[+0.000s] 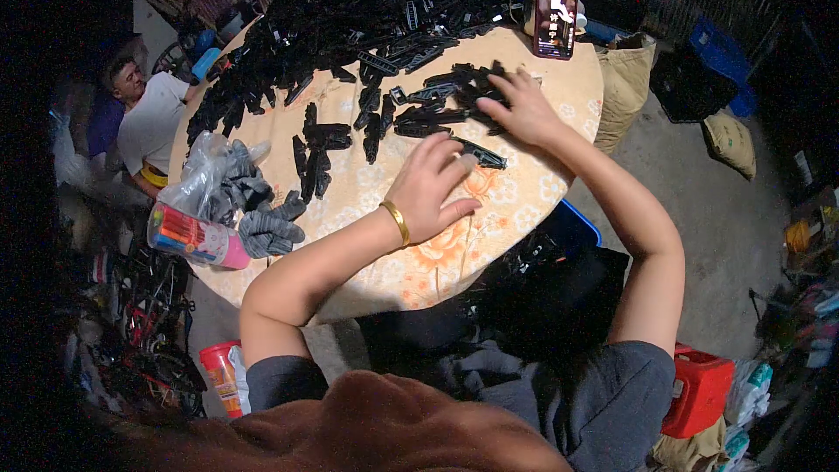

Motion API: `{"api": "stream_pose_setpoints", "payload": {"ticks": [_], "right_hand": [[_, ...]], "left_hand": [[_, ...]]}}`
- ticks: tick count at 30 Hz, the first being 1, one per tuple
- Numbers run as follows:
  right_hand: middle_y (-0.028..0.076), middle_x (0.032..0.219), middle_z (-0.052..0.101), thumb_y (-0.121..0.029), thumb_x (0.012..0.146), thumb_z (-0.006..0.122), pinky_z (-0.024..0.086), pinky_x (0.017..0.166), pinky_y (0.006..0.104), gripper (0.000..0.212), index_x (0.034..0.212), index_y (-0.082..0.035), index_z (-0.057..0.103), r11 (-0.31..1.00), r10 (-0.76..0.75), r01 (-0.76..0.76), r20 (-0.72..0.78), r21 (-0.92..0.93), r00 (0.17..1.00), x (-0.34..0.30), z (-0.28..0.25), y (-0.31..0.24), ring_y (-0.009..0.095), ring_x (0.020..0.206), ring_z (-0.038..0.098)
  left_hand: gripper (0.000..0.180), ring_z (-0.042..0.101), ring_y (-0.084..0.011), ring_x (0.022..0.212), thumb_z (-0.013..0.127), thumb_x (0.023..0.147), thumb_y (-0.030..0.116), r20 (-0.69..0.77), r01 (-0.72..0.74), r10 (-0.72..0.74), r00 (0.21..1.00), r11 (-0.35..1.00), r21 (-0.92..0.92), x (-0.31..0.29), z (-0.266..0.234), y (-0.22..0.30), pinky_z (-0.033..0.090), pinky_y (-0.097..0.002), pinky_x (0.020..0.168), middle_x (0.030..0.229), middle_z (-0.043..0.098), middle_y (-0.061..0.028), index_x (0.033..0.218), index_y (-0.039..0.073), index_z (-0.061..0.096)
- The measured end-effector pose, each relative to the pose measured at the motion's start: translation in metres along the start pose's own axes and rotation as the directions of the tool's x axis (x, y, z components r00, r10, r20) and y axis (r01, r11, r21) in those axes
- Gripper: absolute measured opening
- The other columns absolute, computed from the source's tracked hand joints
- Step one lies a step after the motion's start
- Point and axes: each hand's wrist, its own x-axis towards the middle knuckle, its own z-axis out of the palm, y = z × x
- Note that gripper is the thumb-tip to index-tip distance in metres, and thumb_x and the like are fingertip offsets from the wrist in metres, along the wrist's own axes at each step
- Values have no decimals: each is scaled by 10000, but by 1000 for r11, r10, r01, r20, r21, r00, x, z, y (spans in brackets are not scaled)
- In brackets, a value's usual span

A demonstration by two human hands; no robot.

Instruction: The person assembles small black plastic buckle components by hand, taking them from a pile on a table and fitting them together.

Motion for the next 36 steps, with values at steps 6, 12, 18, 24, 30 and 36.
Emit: {"api": "stream_pose_setpoints", "payload": {"ticks": [6,12,18,24,30,36], "right_hand": [[293,1318,395,-436,909,495,316,1035,394,543,1290,-49,480,899,-229,169,105,403,968,6,18,-70,417,1228,392],[144,1029,661,-332,884,591,486,820,299,338,1074,-59,655,740,-349,95,259,665,901,65,-6,-80,221,944,635],[104,973,672,-142,786,630,506,780,394,273,1056,-131,672,862,-478,445,97,244,873,118,46,-102,310,912,633],[151,872,667,-145,723,614,514,762,409,204,902,-121,709,926,-303,342,228,-162,926,140,58,-99,322,867,641],[140,876,673,-202,701,723,510,744,382,297,980,-105,689,956,-289,287,34,68,957,126,37,-59,291,844,648],[40,924,674,-3,761,600,497,753,247,275,1025,-34,669,709,-109,-154,323,688,940,63,-36,-57,107,805,608]], "left_hand": [[537,427,-361,1112,702,709,356,-67,-333,333,941,943,10,1,-3,5,347,-470,983,1160,499,-170,1116,36,561],[508,431,-331,1099,694,710,357,-54,-260,264,963,963,67,-3,-4,0,349,-441,914,1151,513,-147,1106,61,575],[480,406,-358,1163,640,773,370,-37,-184,189,981,976,113,-4,4,-6,289,-498,998,1219,482,-168,1144,79,549],[415,412,-365,1157,581,828,343,-10,-152,154,988,983,105,-2,-1,-13,303,-485,999,1231,476,-174,1144,77,540],[285,472,-340,1088,578,811,118,-138,-25,41,990,993,117,6,2,-37,365,-427,969,1176,512,-152,1093,85,553],[244,447,-331,1101,516,778,58,-292,163,-86,953,954,251,9,-2,-61,365,-426,958,1143,517,-149,1014,76,574]]}}
